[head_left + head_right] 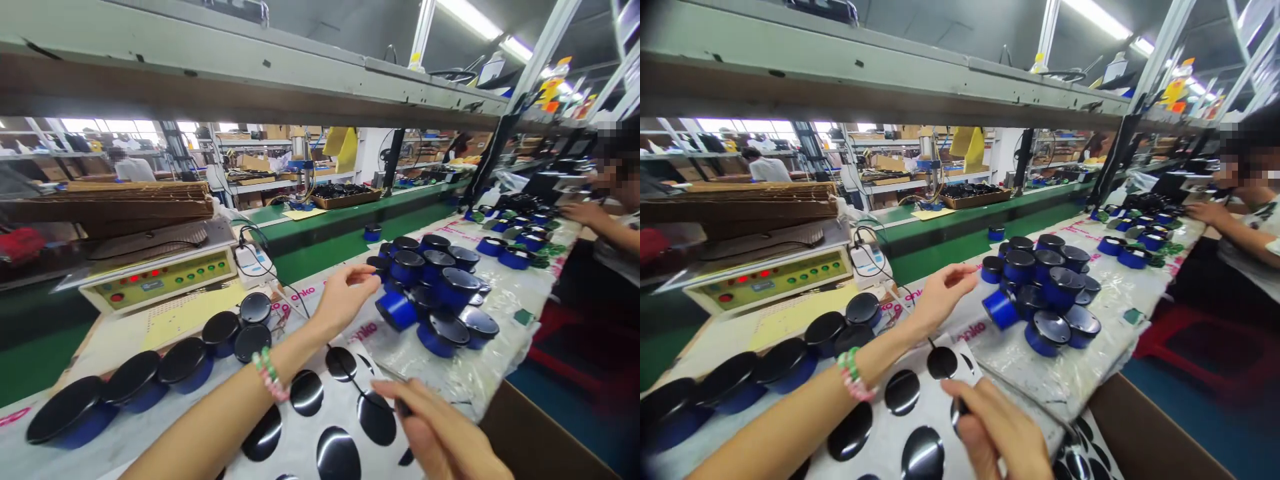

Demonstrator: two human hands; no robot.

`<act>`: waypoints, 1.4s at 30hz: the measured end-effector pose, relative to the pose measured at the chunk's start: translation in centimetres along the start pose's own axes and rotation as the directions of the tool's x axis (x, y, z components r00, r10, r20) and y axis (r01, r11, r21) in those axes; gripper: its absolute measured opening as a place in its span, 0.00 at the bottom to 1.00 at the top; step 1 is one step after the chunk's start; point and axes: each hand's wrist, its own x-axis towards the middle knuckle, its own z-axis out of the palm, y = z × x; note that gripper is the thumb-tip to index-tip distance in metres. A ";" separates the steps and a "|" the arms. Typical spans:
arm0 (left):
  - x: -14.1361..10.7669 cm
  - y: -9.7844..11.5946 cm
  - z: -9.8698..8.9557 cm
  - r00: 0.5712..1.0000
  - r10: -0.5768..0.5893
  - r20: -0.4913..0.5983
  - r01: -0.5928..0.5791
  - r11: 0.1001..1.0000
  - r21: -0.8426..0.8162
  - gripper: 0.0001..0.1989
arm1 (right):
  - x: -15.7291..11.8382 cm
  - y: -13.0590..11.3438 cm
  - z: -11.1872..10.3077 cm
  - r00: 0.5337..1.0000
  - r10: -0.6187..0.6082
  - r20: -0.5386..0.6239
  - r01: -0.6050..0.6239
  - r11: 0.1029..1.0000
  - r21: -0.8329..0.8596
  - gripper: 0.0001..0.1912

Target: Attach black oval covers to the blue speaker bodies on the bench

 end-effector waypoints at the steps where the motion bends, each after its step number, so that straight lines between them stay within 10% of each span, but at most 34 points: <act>1: -1.2 0.1 -1.0 1.000 -0.003 0.020 0.003 1.000 0.002 0.18 | 0.3 0.8 0.5 0.995 0.093 -0.021 -0.090 0.991 0.104 0.12; 7: -4.3 -1.9 -1.8 0.958 0.022 0.287 -0.037 0.998 0.045 0.20 | 2.3 5.5 2.4 0.955 0.268 0.127 -0.296 0.828 0.476 0.19; 17: 0.6 -3.4 3.1 0.849 0.150 0.507 -0.123 0.989 -0.086 0.34 | 0.2 5.7 -1.4 0.966 0.257 0.034 -0.243 0.851 0.466 0.23; 22: -0.6 -2.0 2.4 0.937 -0.008 0.350 0.097 0.967 -0.236 0.29 | -0.3 4.8 -2.5 0.969 0.247 0.003 -0.233 0.909 0.346 0.15; 29: -8.7 3.6 -6.6 0.908 -0.285 0.307 0.412 0.744 -0.526 0.33 | 3.3 -1.4 -0.8 0.981 -0.082 0.177 0.077 0.996 0.039 0.10; 33: -14.7 5.1 -10.2 0.950 -0.263 0.169 0.308 0.699 -0.645 0.28 | 4.8 -5.0 2.0 0.932 -0.297 0.210 0.288 0.955 0.074 0.07; 42: -21.1 5.9 -12.1 0.960 -0.179 -0.216 0.070 0.897 -0.436 0.34 | 3.4 -9.9 6.9 0.890 0.029 0.455 -0.206 0.916 0.344 0.25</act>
